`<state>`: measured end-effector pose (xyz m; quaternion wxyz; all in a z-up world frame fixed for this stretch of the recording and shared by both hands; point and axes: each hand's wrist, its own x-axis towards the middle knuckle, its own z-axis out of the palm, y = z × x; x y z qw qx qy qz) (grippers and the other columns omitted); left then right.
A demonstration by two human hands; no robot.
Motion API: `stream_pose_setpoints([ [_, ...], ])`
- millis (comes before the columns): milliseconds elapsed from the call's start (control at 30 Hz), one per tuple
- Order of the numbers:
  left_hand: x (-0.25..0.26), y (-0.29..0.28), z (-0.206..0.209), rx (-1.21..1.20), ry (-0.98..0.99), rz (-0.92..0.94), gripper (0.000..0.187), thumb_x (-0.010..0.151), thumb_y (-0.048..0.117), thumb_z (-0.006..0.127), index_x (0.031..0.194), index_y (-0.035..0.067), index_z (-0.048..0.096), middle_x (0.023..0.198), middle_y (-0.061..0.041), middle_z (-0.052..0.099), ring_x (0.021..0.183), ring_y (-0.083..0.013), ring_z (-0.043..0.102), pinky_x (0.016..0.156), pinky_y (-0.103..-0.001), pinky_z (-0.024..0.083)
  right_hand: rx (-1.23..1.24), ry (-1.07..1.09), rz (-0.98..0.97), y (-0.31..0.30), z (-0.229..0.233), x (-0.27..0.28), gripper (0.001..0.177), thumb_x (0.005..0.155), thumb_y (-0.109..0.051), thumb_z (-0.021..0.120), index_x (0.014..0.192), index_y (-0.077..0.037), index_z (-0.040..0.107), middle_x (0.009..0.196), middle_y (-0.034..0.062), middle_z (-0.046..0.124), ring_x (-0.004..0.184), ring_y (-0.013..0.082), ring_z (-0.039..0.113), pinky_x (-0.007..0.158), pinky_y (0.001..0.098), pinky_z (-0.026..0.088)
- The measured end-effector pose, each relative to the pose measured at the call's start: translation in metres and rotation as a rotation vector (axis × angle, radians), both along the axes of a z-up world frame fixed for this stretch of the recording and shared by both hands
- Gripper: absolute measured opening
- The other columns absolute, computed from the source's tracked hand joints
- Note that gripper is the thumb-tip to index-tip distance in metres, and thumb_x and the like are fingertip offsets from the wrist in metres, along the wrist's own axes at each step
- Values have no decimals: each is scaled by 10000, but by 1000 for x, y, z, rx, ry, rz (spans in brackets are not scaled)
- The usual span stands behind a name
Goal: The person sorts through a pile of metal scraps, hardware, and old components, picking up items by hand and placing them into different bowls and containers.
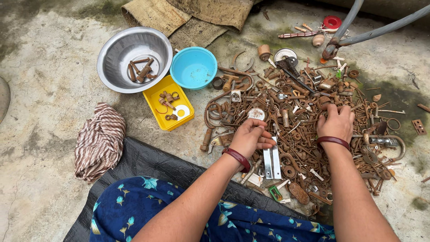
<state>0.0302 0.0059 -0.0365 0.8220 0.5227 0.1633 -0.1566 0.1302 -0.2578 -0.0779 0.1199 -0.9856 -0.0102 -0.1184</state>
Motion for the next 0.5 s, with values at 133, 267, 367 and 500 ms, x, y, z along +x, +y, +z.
stream_pose_setpoints([
  [133, -2, 0, -3, -5, -14, -18, 234, 1058, 146, 431, 1228, 3, 506, 965, -172, 696, 825, -248, 747, 696, -308, 615, -41, -21, 9, -17, -8, 5, 188, 968, -173, 736, 1155, -182, 755, 1171, 125, 605, 1185, 340, 547, 989, 464, 495],
  [267, -2, -1, -3, 18, -18, -47, 235, 1065, 163, 420, 1232, 26, 511, 1004, -169, 720, 845, -225, 749, 708, -298, 603, 5, -28, 17, -11, 14, 10, 142, 908, -208, 792, 1038, -149, 785, 1111, 120, 671, 1122, 329, 600, 982, 441, 494],
  [367, -1, -2, -2, 18, 23, -41, 252, 1059, 179, 413, 1236, 38, 523, 1036, -144, 723, 858, -213, 749, 708, -303, 589, 260, 384, -35, 4, 70, 19, 190, 959, -224, 745, 1123, -128, 754, 1056, 107, 754, 961, 253, 710, 947, 402, 537],
  [500, 0, -1, 4, 1, 61, -40, 322, 1076, 255, 337, 1226, 51, 535, 1032, -123, 726, 853, -202, 743, 703, -301, 594, 547, 668, 352, 30, 138, -7, 219, 862, -249, 744, 1052, -143, 764, 953, 56, 799, 893, 168, 732, 844, 363, 577],
])
